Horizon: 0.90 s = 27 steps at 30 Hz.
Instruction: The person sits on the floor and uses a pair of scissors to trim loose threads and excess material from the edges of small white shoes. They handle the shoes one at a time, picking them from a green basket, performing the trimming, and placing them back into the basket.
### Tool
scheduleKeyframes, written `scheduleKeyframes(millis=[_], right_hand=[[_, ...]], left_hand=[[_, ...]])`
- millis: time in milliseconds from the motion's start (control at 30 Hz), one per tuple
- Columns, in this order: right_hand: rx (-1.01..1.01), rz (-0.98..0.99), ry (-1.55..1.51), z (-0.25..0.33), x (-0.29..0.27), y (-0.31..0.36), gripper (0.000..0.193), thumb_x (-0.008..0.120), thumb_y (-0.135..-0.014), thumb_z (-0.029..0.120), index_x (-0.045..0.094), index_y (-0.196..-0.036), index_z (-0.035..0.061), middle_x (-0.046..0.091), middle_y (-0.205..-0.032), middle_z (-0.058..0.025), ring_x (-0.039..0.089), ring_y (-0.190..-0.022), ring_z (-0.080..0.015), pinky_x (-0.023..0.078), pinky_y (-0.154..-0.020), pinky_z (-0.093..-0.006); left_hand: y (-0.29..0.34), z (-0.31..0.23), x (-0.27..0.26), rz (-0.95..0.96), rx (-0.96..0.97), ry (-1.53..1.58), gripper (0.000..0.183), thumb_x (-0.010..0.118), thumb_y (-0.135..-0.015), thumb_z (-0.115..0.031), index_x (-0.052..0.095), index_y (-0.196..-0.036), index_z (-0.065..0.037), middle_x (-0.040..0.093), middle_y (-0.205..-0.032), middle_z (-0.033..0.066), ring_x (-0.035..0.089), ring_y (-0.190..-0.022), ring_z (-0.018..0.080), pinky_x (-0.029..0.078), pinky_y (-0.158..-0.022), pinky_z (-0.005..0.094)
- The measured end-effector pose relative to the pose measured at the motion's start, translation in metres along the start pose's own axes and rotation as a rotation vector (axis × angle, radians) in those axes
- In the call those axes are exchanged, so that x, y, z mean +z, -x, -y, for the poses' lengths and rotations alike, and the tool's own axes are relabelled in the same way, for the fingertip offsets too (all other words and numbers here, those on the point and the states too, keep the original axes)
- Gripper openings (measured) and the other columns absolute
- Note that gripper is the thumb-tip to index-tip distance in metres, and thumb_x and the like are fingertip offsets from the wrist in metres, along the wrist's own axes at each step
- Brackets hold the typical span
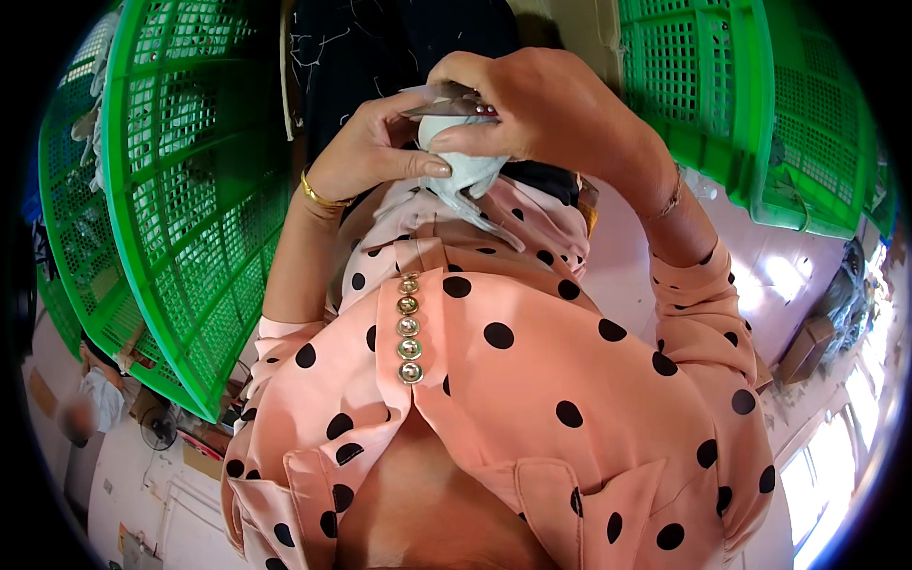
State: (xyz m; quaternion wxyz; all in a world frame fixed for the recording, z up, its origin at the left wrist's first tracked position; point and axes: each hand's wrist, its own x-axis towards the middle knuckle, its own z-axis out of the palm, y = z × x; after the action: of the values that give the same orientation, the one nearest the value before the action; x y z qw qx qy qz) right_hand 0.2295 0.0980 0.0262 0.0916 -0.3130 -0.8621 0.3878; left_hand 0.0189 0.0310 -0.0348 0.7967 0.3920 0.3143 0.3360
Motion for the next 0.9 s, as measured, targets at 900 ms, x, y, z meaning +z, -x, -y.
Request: scheduleKeyframes(millis=[900], right_hand=[[0.244, -0.154, -0.23, -0.031, 0.033, 0.022, 0.036, 0.068, -0.089, 0.032, 0.052, -0.099, 0.002, 0.055, -0.071, -0.0162, 0.046, -0.059, -0.0252, 0.045, -0.058, -0.0333]], left_hand=[[0.013, 0.016, 0.018, -0.531, 0.263, -0.063, 0.026, 0.065, -0.091, -0.008, 0.059, -0.116, -0.005, 0.053, -0.093, -0.0035, 0.05, -0.083, 0.0057, 0.045, -0.079, 0.0215]])
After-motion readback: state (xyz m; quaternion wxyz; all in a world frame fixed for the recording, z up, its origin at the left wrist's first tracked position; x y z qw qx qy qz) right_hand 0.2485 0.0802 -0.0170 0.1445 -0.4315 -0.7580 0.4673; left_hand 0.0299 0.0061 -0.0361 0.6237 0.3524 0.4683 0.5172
